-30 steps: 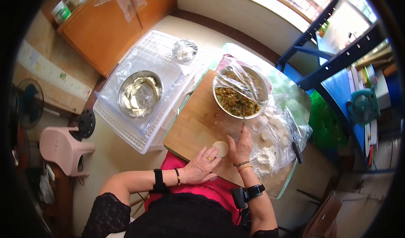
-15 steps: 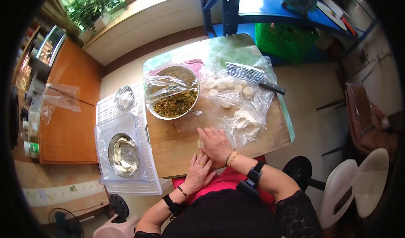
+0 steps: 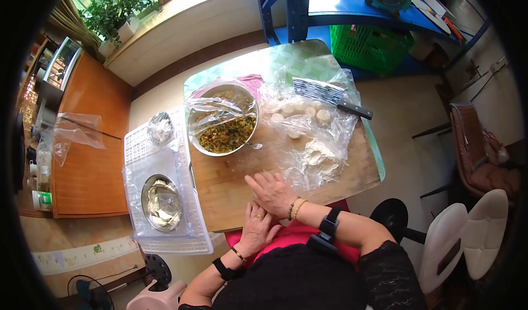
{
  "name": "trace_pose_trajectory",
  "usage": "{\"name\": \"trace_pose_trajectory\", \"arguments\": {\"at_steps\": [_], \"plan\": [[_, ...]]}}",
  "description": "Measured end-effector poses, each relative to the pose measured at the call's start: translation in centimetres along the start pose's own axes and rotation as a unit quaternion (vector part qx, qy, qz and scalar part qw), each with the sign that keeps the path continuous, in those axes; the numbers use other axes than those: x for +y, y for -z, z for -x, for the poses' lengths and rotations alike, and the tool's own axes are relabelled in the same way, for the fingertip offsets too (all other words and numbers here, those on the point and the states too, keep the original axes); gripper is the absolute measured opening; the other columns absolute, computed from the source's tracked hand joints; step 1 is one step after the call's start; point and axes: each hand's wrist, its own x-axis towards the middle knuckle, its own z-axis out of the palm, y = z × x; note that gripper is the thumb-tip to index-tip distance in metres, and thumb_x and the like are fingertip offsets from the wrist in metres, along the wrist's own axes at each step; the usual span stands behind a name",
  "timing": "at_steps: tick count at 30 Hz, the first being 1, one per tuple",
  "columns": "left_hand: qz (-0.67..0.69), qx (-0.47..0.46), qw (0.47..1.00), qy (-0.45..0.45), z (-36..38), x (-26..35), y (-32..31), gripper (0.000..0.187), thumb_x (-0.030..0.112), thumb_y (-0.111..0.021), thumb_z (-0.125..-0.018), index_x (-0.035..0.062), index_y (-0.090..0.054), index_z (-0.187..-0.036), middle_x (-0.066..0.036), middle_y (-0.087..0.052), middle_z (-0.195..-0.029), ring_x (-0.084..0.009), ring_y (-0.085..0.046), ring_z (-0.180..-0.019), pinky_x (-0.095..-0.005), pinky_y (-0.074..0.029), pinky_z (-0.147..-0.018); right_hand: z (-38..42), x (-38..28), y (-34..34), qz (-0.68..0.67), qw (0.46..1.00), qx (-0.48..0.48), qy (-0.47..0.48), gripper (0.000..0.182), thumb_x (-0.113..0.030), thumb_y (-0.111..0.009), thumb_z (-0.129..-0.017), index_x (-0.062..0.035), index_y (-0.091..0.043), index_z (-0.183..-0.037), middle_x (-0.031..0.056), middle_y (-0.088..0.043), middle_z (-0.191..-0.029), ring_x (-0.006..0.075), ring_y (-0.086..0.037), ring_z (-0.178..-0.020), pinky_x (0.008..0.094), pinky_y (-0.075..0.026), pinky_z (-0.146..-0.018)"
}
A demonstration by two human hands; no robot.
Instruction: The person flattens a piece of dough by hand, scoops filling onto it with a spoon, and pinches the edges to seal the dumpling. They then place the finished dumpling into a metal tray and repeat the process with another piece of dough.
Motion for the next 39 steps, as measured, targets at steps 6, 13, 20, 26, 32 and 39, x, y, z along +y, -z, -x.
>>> {"name": "trace_pose_trajectory", "arguments": {"at_steps": [6,13,20,26,32,39], "plan": [[-0.023,0.013,1.0,-0.001,-0.2,0.0,0.8,0.064,0.034,-0.069,-0.083,0.0006,-0.049,-0.133,-0.022,-0.041,-0.141,-0.0404,-0.033,-0.136,-0.0589,-0.022,-0.111,-4.2,4.0,-1.2,-0.036,0.988,0.044,-0.145,0.066,-0.039,-0.075,-0.074,-0.0053,-0.049,-0.124,0.0136,-0.053,-0.109,0.0302,-0.052,-0.106,0.0427,-0.039,-0.086],[-0.014,0.04,0.998,0.039,0.4,-0.2,1.2,0.066,0.032,-0.07,-0.082,0.0003,-0.047,-0.134,-0.024,-0.038,-0.144,-0.0397,-0.03,-0.138,-0.0595,-0.021,-0.111,-1.7,0.9,0.6,-0.068,0.996,0.059,-0.023,0.065,-0.027,-0.07,-0.078,-0.0056,-0.045,-0.134,0.0139,-0.055,-0.114,0.0297,-0.054,-0.104,0.0421,-0.04,-0.087],[-0.036,0.023,0.998,0.042,0.9,-0.2,1.3,0.07,0.035,-0.069,-0.083,-0.0016,-0.044,-0.136,-0.021,-0.041,-0.143,-0.0382,-0.032,-0.137,-0.0588,-0.02,-0.112,-3.5,1.0,-0.5,-0.031,0.997,0.004,-0.065,0.064,-0.039,-0.072,-0.075,-0.006,-0.05,-0.126,0.0124,-0.054,-0.111,0.0264,-0.051,-0.107,0.0419,-0.038,-0.088],[-0.015,0.048,0.994,0.1,-0.8,-0.2,1.4,0.068,0.034,-0.07,-0.082,-0.0018,-0.044,-0.135,-0.025,-0.036,-0.143,-0.041,-0.032,-0.136,-0.0582,-0.023,-0.111,-3.3,4.8,-0.8,-0.156,0.962,0.11,-0.193,0.067,-0.034,-0.072,-0.079,-0.0008,-0.044,-0.13,0.0201,-0.053,-0.116,0.0355,-0.055,-0.103,0.0425,-0.044,-0.086],[-0.025,0.027,0.999,-0.022,-2.2,-0.1,0.3,0.066,0.034,-0.069,-0.082,-0.0016,-0.048,-0.133,-0.025,-0.035,-0.145,-0.0409,-0.029,-0.138,-0.0596,-0.026,-0.109,0.8,3.1,1.5,-0.095,0.991,0.046,-0.083,0.074,-0.028,-0.069,-0.081,-0.0032,-0.037,-0.142,0.0167,-0.054,-0.12,0.032,-0.055,-0.109,0.0416,-0.043,-0.09],[-0.046,-0.009,0.999,-0.022,-1.2,0.3,1.0,0.064,0.037,-0.064,-0.085,-0.0025,-0.047,-0.133,-0.023,-0.038,-0.142,-0.0379,-0.031,-0.137,-0.0575,-0.023,-0.111,-1.7,3.8,1.0,-0.013,0.993,0.02,-0.112,0.081,-0.04,-0.074,-0.075,-0.0031,-0.04,-0.137,0.0136,-0.054,-0.12,0.0274,-0.051,-0.112,0.0415,-0.038,-0.09]]}}
